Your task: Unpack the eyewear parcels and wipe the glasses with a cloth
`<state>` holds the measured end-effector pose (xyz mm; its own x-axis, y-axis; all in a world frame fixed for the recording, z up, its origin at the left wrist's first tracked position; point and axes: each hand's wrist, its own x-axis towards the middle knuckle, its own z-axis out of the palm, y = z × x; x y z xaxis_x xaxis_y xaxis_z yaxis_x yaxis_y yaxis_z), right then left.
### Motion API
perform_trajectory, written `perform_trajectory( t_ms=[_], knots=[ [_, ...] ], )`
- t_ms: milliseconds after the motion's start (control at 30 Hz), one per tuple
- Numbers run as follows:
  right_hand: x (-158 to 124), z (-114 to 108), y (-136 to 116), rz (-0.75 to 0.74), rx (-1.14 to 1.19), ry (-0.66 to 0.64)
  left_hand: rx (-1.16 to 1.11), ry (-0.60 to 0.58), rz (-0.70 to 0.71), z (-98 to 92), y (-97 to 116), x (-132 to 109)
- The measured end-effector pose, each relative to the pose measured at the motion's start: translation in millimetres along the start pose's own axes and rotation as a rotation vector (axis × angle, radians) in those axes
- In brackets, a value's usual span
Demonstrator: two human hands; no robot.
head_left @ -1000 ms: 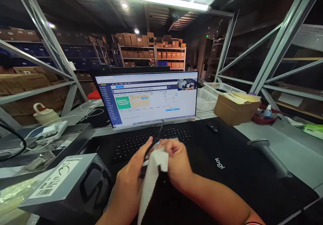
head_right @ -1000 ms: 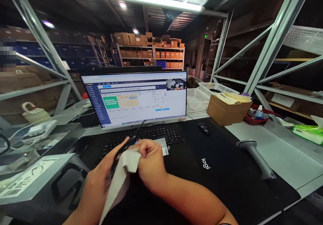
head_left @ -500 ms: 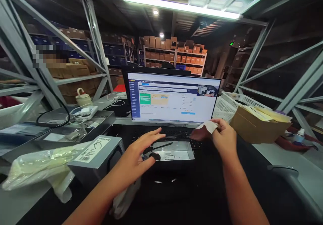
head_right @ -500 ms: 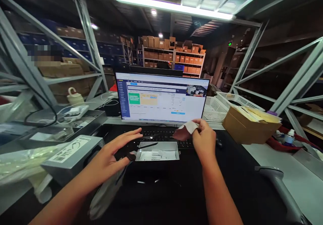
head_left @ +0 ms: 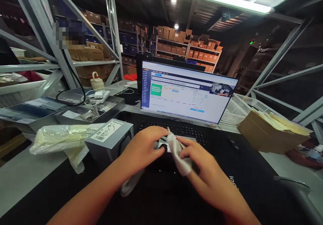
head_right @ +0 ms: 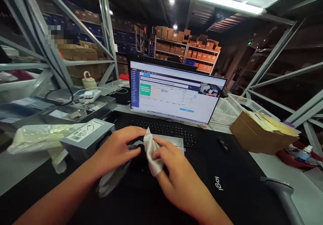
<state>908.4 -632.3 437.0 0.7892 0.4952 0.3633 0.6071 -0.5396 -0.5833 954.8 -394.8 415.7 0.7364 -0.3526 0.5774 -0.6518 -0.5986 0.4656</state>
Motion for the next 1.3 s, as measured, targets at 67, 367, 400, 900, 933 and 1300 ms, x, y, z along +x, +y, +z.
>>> perform_trajectory(
  t_ms=[67,367,400,900,933,1300],
  knots=[
    [-2,-5,-2,-0.046,0.032,-0.179,0.062,0.081,0.034,-0.1,0,1],
    [12,18,16,0.061,0.077,0.102,0.089,0.153,0.347,4.3,18,-6],
    [12,26,11,0.035,0.031,0.125,0.118,0.148,0.394,8.0,21,-7],
    [0,-1,4,0.040,0.177,-0.032,-0.067,0.158,0.357,-13.1,22,-7],
    [1,7,0,0.067,0.162,0.021,-0.036,0.158,0.369,-11.0,23,-7],
    [4,-17,12,-0.070,0.369,-0.322,-0.216,0.119,0.330,-12.5,23,-6]
  ],
)
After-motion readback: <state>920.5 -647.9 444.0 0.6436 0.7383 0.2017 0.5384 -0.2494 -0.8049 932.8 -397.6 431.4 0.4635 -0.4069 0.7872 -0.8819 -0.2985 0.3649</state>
